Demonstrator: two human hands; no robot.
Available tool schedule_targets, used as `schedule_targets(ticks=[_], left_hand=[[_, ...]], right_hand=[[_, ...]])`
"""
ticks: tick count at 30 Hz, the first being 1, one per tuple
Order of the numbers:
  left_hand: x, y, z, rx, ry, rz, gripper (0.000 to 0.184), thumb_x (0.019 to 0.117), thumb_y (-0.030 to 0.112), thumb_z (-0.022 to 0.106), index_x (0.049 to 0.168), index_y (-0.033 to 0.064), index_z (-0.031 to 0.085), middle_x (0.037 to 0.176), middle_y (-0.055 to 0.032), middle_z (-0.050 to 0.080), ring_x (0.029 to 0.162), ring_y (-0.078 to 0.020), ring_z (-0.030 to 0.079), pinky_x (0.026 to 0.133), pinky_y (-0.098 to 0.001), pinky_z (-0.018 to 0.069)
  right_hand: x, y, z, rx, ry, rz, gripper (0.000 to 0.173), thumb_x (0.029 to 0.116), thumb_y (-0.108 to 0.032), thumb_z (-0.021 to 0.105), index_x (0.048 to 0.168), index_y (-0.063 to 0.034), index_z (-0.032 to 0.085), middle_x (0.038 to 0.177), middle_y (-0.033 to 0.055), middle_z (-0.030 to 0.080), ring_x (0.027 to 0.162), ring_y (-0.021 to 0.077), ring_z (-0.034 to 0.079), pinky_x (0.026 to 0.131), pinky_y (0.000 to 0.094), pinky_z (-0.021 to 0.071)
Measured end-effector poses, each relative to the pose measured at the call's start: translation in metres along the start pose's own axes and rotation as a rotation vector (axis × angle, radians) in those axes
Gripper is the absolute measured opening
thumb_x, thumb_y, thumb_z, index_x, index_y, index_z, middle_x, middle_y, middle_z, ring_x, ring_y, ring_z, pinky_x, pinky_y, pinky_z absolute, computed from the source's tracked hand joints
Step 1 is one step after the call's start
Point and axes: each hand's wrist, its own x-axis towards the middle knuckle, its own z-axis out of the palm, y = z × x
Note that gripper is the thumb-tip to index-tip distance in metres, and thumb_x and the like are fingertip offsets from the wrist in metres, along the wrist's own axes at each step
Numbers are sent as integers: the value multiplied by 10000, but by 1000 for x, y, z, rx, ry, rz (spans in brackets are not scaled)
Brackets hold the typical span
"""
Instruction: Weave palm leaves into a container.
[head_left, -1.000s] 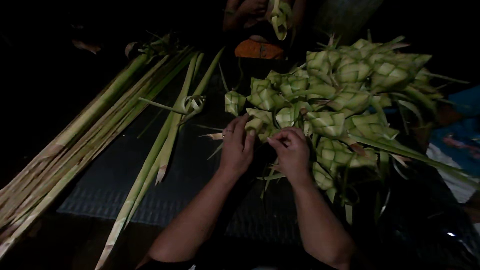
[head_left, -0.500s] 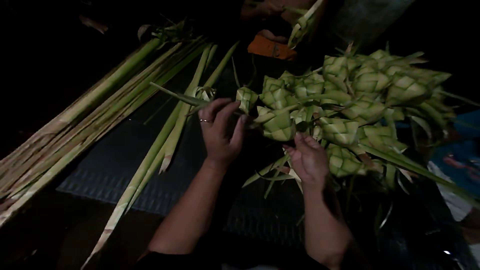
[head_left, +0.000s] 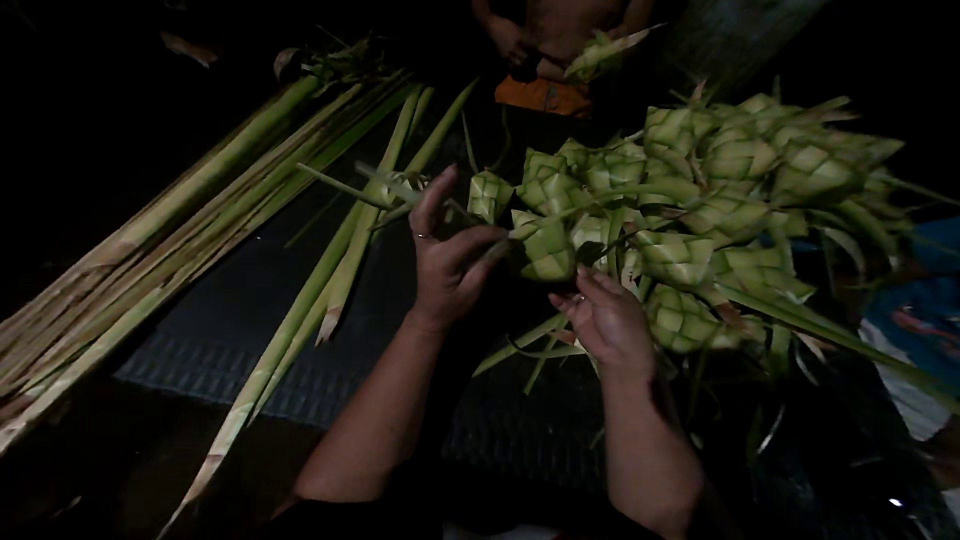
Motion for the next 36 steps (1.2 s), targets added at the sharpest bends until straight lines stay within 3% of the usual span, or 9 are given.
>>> schedule_targets(ticks=[3, 5, 8, 11, 14, 18, 23, 33, 36], left_hand=[[-2, 1, 2, -108, -58, -90, 165, 985, 272, 676, 1025, 112, 674, 1524, -103, 394, 1402, -144, 418, 1137, -342, 423], [-3, 0, 2, -166, -51, -163, 214, 990, 274, 660, 1051, 69, 668, 1449, -128, 440, 1222, -99, 546, 986, -268, 520], [-1, 1, 0, -174, 27, -261, 254, 1019, 235, 606, 908, 25, 696, 1381, -132, 503, 1223, -96, 524, 1003, -232, 476], [-3, 5, 7, -139, 132, -443, 186, 998, 94, 589, 868, 1, 683, 1272, -105, 547, 1157, -82, 529, 956, -201, 475], [-7, 13, 18, -175, 107, -595, 141, 985, 76, 610, 896, 4, 693, 1219, -86, 562, 1065, -52, 566, 881, -182, 510], [-15, 21, 28, -214, 38, -566, 121, 972, 72, 644, 892, 14, 715, 1193, -87, 564, 1045, -60, 567, 881, -185, 509], [-7, 19, 21, -321, 96, -789, 164, 1007, 111, 571, 905, 44, 680, 1288, -61, 530, 1129, -76, 551, 924, -231, 509], [1, 10, 11, -351, 280, -930, 165, 1006, 130, 582, 871, 71, 657, 1337, -55, 529, 1165, -102, 548, 928, -256, 502], [2, 9, 10, -309, 286, -983, 143, 1020, 147, 582, 949, 59, 669, 1338, -62, 543, 1137, -103, 565, 911, -258, 502]], right_hand=[[-4, 2, 1, -104, -105, 30, 140, 1077, -90, 470, 1153, -10, 556, 1046, 80, 614, 903, 153, 669, 820, 339, 609], [-4, 3, 1, -135, -146, 42, 122, 1076, -80, 457, 1138, -16, 540, 1043, 79, 614, 893, 151, 678, 816, 341, 617], [-7, 3, 3, -383, -120, -12, 213, 1075, -145, 499, 1253, -30, 525, 1149, 114, 595, 978, 194, 682, 806, 383, 618], [-17, 8, 5, -741, -83, -386, 543, 995, -321, 648, 1411, -15, 480, 1323, 179, 579, 1133, 246, 626, 901, 431, 555], [-24, 14, 8, -881, -251, -708, 787, 872, -549, 723, 1418, -19, 522, 1507, 214, 452, 1350, 328, 499, 1022, 507, 506], [-35, 15, 18, -1050, -395, -455, 850, 834, -538, 778, 1487, -73, 498, 1525, 212, 456, 1371, 385, 480, 1054, 581, 460], [-32, 8, 25, -1179, -401, -269, 728, 896, -415, 777, 1504, -129, 497, 1453, 191, 524, 1308, 399, 520, 1049, 626, 435], [-32, 10, 24, -1191, -422, -291, 680, 872, -392, 806, 1443, -115, 561, 1386, 169, 563, 1250, 366, 556, 1002, 600, 477], [-32, 10, 24, -1193, -404, -307, 687, 864, -389, 815, 1444, -121, 562, 1394, 179, 557, 1261, 379, 548, 1005, 603, 476]])
